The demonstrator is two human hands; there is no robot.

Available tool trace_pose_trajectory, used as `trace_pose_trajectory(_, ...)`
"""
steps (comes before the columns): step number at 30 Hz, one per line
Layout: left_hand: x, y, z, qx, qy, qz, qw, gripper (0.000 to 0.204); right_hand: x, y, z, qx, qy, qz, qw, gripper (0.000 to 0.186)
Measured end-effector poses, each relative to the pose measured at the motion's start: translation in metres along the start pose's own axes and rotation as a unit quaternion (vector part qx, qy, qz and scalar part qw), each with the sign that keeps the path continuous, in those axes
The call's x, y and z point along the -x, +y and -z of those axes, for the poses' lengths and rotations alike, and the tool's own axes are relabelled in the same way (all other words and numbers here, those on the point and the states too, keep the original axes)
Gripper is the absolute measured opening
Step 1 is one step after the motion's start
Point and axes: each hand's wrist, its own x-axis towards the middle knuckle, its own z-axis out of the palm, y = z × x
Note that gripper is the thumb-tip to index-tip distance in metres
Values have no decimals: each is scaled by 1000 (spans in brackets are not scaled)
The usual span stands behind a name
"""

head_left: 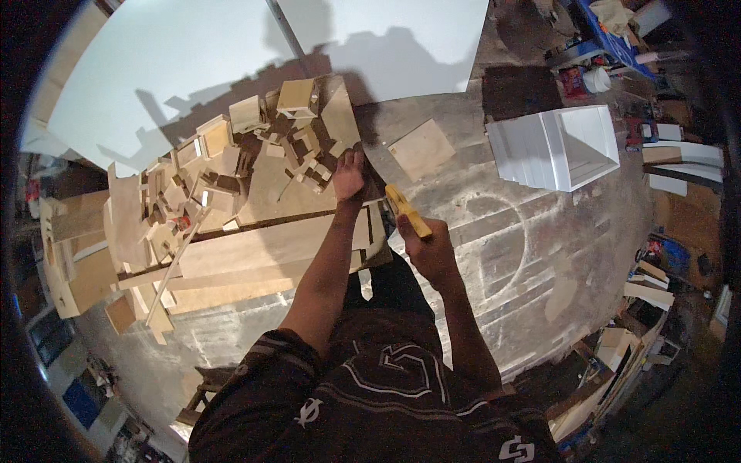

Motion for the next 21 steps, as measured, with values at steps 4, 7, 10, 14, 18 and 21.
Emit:
trace_pose_trajectory(4, 1, 4, 2, 9, -18, -12, 1000, 31, 11, 14, -12, -6, 37, 19, 999, 49)
trace_pose_trajectory(7, -1, 1, -7, -54, 1, -7, 999, 26, 14, 12, -20, -16, 41, 8, 999, 47)
trace_pose_trajectory(10, 2, 3, -8, -64, 12, -18, 998, 19, 18, 3, -26, -71, 44, -14, 996, 46)
trace_pose_trajectory(14, -5, 0, -13, -63, 89, -58, 992, 14, 20, 1, -27, -21, 50, -23, 998, 44)
trace_pose_trajectory(18, -3, 9, -6, -47, 96, -68, 992, 14, 21, 9, -25, -20, 48, -31, 998, 44)
trace_pose_trajectory(21, -2, -6, -7, -79, 83, -67, 991, 14, 18, 3, -26, -21, 37, -32, 999, 43)
